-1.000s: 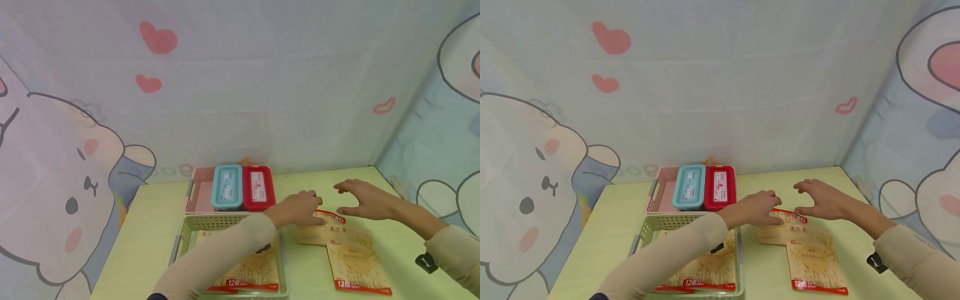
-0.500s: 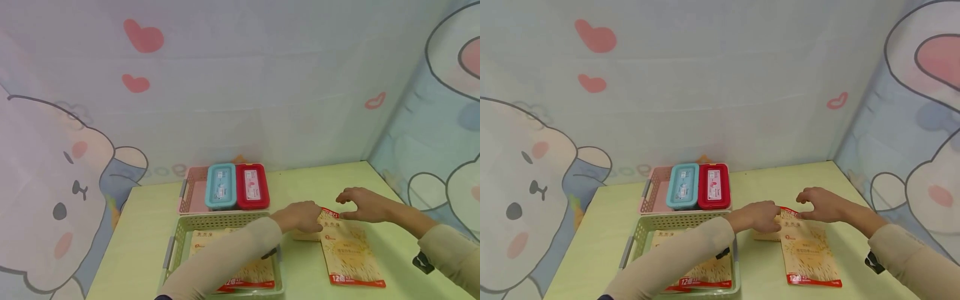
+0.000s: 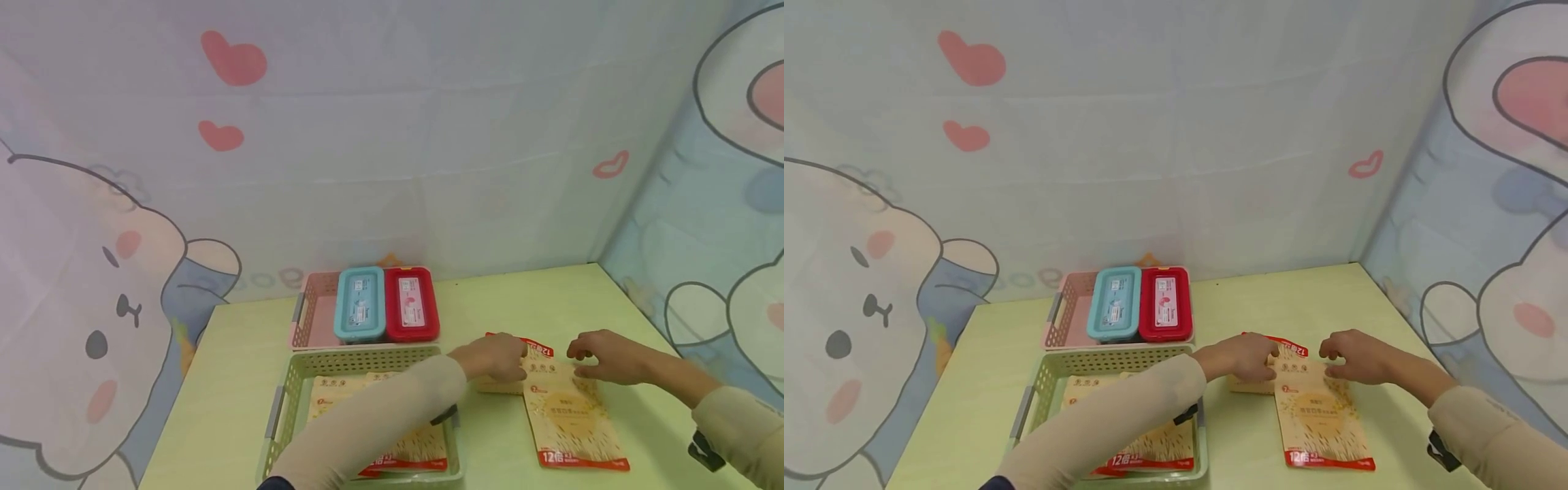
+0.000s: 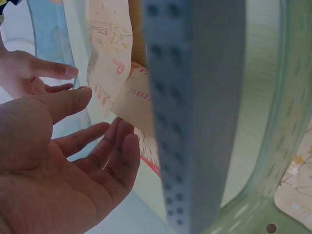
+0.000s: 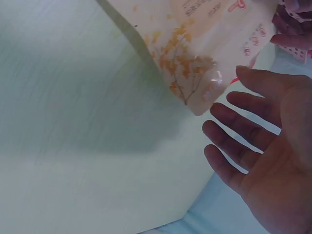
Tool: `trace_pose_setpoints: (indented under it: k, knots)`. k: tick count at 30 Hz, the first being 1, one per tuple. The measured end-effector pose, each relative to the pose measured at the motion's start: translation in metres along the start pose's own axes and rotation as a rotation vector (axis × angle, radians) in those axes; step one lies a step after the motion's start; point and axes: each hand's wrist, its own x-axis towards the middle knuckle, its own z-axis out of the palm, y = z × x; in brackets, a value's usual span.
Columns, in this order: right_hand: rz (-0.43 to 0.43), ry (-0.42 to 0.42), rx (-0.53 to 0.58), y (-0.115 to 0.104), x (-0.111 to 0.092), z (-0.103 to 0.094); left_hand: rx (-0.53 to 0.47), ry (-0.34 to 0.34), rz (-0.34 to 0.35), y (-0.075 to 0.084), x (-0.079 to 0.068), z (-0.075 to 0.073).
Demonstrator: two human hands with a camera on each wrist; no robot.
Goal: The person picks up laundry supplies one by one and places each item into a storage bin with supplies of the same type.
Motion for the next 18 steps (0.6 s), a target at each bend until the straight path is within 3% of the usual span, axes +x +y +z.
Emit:
trace_pose_setpoints:
  k: [6,13,18]
  knots:
    - [-0.07,0.018,0.008,0.009,-0.003,0.007,-0.013,0.008,-0.018,0.004,0.002,0.002]
    - [-0.035,0.011,0.05,0.005,-0.002,0.012,0.001,0.098,-0.063,0.013,0.002,0.005]
    - [-0.063,0.012,0.062,-0.001,-0.001,0.01,0.006,0.16,-0.06,0.015,0.005,0.01]
